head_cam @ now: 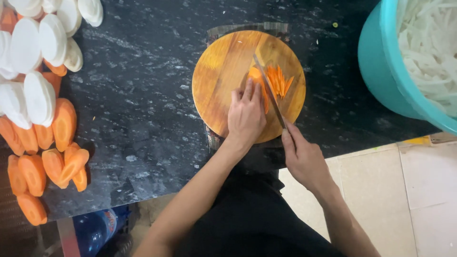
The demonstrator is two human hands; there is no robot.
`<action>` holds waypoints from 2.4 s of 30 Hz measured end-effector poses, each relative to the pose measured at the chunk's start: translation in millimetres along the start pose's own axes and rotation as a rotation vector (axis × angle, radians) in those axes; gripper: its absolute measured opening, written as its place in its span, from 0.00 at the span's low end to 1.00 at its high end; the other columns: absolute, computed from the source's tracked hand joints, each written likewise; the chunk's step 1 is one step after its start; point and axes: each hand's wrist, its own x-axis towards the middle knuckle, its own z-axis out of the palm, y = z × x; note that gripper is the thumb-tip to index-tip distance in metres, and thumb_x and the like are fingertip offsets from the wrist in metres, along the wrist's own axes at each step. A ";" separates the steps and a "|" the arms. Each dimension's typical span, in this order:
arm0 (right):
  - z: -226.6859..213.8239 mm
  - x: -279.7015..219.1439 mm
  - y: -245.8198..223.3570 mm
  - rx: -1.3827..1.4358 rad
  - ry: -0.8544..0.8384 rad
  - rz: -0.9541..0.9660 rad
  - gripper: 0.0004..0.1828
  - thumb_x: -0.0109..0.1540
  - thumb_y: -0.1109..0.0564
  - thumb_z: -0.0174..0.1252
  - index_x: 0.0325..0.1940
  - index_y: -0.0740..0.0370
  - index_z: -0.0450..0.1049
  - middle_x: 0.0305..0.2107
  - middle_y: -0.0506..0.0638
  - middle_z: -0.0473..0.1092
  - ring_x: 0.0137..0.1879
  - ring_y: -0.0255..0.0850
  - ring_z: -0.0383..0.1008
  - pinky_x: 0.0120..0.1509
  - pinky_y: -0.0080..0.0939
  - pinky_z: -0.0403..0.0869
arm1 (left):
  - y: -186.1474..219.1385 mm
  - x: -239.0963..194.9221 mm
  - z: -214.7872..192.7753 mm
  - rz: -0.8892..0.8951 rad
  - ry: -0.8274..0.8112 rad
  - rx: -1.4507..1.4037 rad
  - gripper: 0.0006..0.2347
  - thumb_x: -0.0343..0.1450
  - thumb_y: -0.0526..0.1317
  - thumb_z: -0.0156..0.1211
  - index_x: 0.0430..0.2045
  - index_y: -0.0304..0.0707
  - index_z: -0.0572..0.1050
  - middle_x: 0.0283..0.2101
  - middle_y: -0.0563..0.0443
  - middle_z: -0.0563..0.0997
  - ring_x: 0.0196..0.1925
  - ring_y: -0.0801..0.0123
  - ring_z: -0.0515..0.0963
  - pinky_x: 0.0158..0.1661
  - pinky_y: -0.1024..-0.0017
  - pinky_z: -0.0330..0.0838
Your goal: Julienning carrot slices on a wooden cutting board using a large knife.
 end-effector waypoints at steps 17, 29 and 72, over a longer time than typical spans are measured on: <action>-9.5 17.2 3.8 -0.094 -0.120 -0.023 0.31 0.70 0.40 0.34 0.76 0.47 0.59 0.41 0.77 0.75 0.55 0.73 0.73 0.65 0.68 0.68 | 8.8 2.1 -4.0 -0.086 -0.070 0.027 0.19 0.71 0.37 0.53 0.58 0.32 0.75 0.63 0.34 0.74 0.53 0.45 0.72 0.54 0.64 0.69; -12.1 24.9 -2.4 -0.055 -0.084 -0.053 0.30 0.69 0.39 0.35 0.75 0.44 0.60 0.47 0.75 0.73 0.57 0.72 0.71 0.66 0.67 0.68 | 10.1 -0.3 -0.8 -0.066 -0.022 -0.022 0.21 0.68 0.35 0.55 0.56 0.27 0.75 0.62 0.31 0.75 0.53 0.43 0.72 0.55 0.63 0.69; 1.9 54.0 23.4 -0.042 -0.150 -0.113 0.31 0.70 0.39 0.33 0.76 0.45 0.58 0.43 0.80 0.73 0.56 0.76 0.70 0.66 0.71 0.66 | 19.0 -4.2 -20.2 -0.060 0.066 -0.126 0.19 0.68 0.34 0.53 0.55 0.24 0.75 0.63 0.28 0.71 0.55 0.41 0.71 0.56 0.60 0.68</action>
